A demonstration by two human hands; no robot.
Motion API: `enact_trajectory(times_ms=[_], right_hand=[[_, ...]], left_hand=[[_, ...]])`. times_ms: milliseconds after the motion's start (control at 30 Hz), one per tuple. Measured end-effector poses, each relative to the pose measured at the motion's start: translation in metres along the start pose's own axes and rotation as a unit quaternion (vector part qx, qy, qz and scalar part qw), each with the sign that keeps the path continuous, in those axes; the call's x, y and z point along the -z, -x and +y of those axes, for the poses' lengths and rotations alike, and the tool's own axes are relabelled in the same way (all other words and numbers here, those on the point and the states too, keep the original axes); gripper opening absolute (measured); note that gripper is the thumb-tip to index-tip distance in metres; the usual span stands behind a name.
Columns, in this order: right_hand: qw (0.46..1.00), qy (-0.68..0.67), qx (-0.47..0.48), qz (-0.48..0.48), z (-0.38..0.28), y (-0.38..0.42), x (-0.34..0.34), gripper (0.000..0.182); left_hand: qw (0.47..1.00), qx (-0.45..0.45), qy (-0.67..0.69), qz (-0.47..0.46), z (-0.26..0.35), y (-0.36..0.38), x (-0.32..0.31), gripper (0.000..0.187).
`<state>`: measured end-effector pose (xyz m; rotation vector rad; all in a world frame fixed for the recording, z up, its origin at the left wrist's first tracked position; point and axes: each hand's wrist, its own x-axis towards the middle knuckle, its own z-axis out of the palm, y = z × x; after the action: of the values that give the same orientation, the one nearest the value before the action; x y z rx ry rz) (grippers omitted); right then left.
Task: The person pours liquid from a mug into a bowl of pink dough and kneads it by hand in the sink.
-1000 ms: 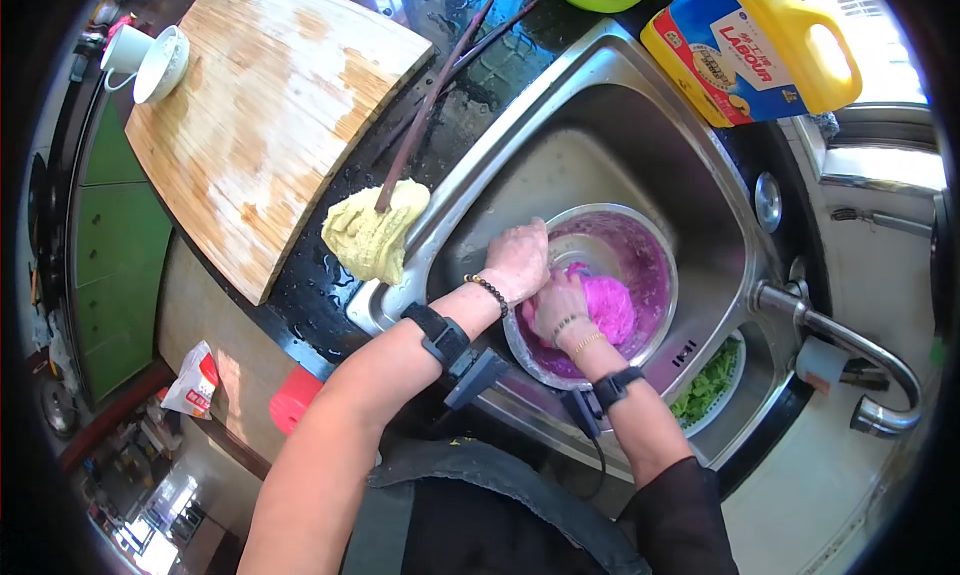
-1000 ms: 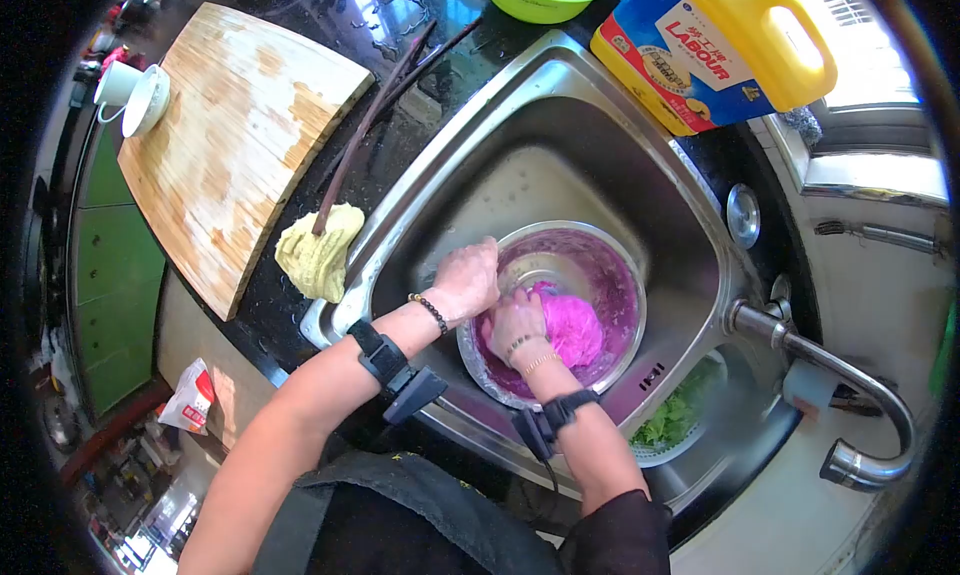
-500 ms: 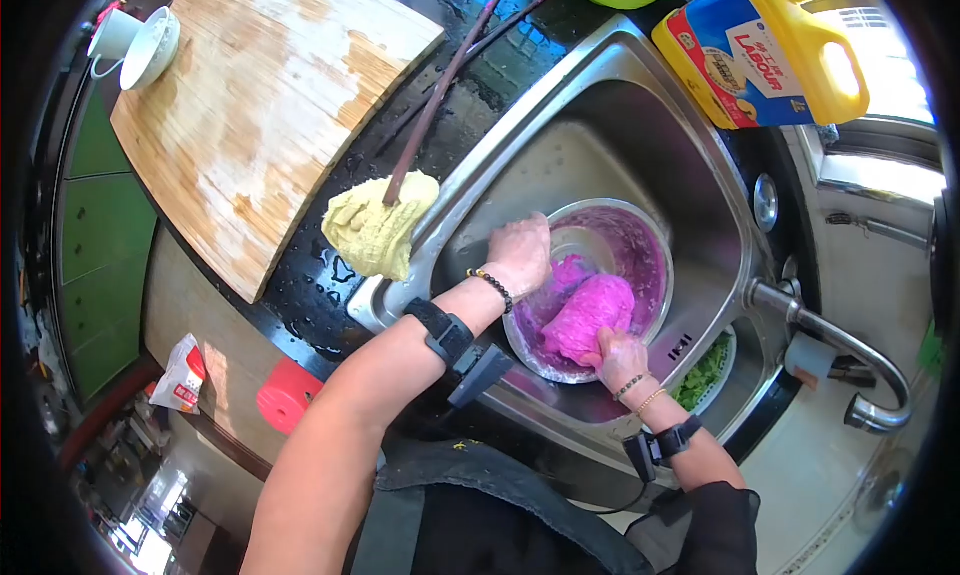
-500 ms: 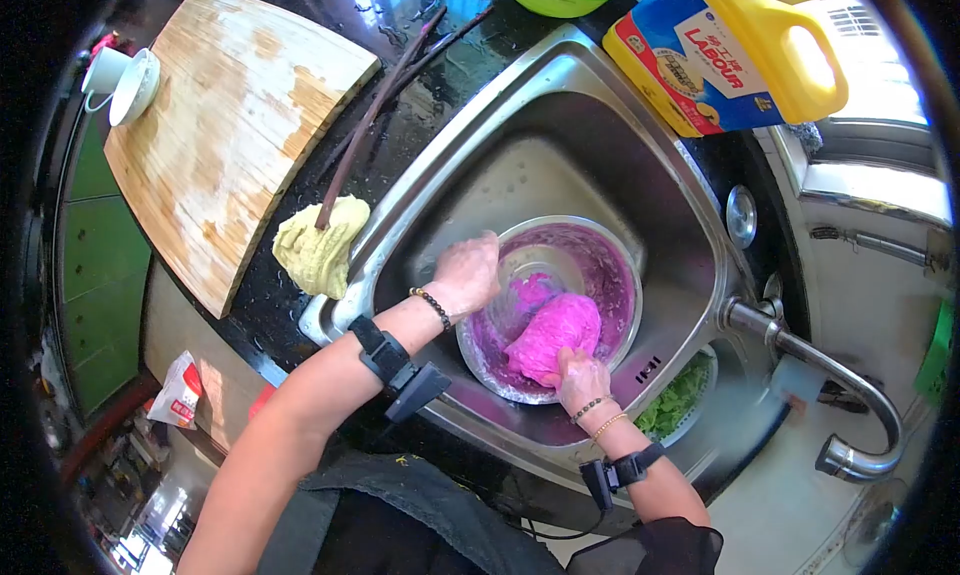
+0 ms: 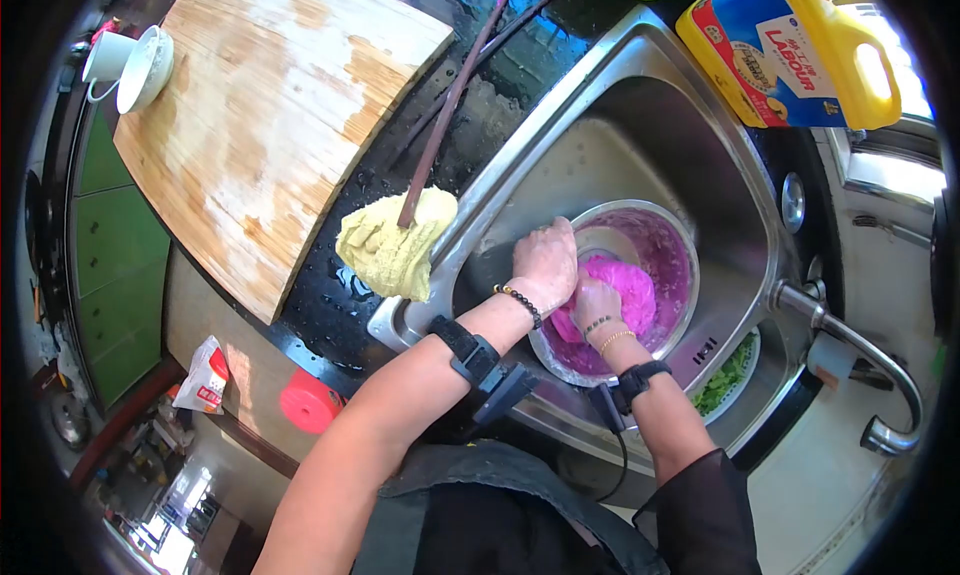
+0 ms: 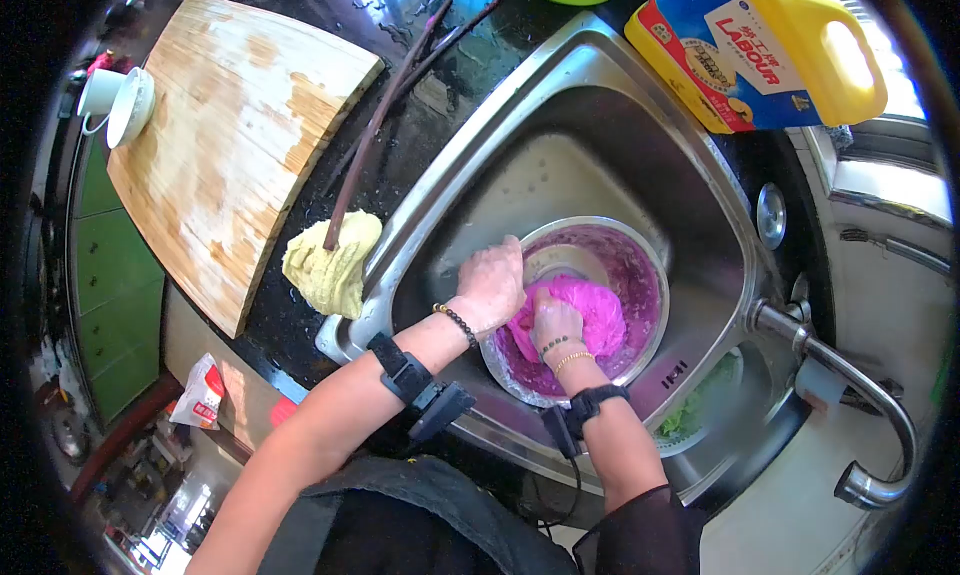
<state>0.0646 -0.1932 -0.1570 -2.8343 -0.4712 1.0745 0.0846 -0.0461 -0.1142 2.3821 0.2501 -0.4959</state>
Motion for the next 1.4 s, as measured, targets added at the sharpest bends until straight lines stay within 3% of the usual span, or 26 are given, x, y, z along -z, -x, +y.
enact_trajectory(times_ms=[233,300,333,367,400,467,500,567,667,767,833,900,933,967,1033,1133,1233,1300,1400], right_hand=[[0.995,0.016,-0.058,-0.080,-0.007,-0.030,0.007,0.035],[0.997,-0.007,-0.047,-0.056,0.006,-0.007,0.009,0.035],[0.976,-0.208,0.001,-0.066,0.017,0.012,0.015,0.037],[0.911,-0.403,0.045,-0.072,0.027,0.030,0.022,0.039],[0.912,-0.401,0.044,-0.070,0.036,0.042,0.035,0.039],[0.945,-0.323,-0.018,0.049,0.055,0.059,0.058,0.049],[0.976,-0.187,-0.005,0.107,0.075,0.057,0.057,0.063],[0.982,-0.157,-0.096,0.048,0.096,0.041,0.046,0.080],[0.979,-0.126,-0.156,-0.023,0.094,0.018,0.031,0.088],[0.964,-0.165,-0.206,0.042,0.085,0.025,0.019,0.083],[0.959,-0.138,-0.248,0.027,0.050,0.036,0.028,0.075],[0.962,-0.143,-0.202,0.112,0.030,0.048,0.023,0.064],[0.968,-0.145,-0.127,0.160,0.023,0.052,0.020,0.054],[0.967,-0.147,-0.132,0.160,0.013,0.055,0.020,0.054],[0.973,-0.033,0.050,0.223,-0.013,0.064,0.027,0.047],[0.978,0.010,0.150,0.145,-0.039,0.068,0.036,0.039],[0.961,0.036,0.224,0.161,-0.009,0.064,0.047,0.039],[0.975,0.020,0.194,0.109,0.026,0.053,0.058,0.044],[0.985,-0.020,0.115,0.130,0.058,0.045,0.080,0.049]], left_hand=[[1.000,-0.012,-0.010,0.006,0.001,0.004,0.001,0.020],[0.999,-0.022,-0.011,0.024,-0.002,0.001,-0.001,0.019],[0.999,-0.021,-0.011,0.021,-0.001,0.001,-0.001,0.019],[1.000,-0.020,-0.011,0.015,-0.001,0.003,-0.002,0.019],[1.000,-0.019,-0.003,0.016,-0.002,0.003,-0.003,0.018],[1.000,-0.017,-0.005,0.012,-0.002,0.003,-0.003,0.018],[1.000,-0.014,-0.009,0.006,-0.002,0.003,-0.003,0.017],[1.000,-0.007,-0.016,-0.008,0.001,0.004,0.001,0.018],[1.000,0.005,-0.019,-0.013,0.002,0.003,0.001,0.020],[1.000,0.010,-0.019,-0.001,0.006,0.003,0.001,0.021],[0.999,0.024,-0.025,-0.008,0.005,0.006,-0.002,0.021],[0.999,0.043,-0.023,-0.007,0.008,0.003,-0.002,0.021],[0.999,0.038,-0.024,-0.012,0.010,0.003,-0.002,0.021],[0.999,0.041,-0.025,-0.020,0.010,0.002,0.000,0.021],[0.998,0.043,-0.028,-0.030,0.009,0.003,0.001,0.020],[0.999,0.038,-0.019,-0.019,0.007,0.001,0.002,0.020],[0.999,0.036,-0.004,-0.025,0.004,0.001,0.001,0.020],[0.998,0.039,0.012,-0.042,0.003,0.001,0.002,0.022],[0.998,0.053,0.009,-0.042,0.004,0.001,0.000,0.023]])
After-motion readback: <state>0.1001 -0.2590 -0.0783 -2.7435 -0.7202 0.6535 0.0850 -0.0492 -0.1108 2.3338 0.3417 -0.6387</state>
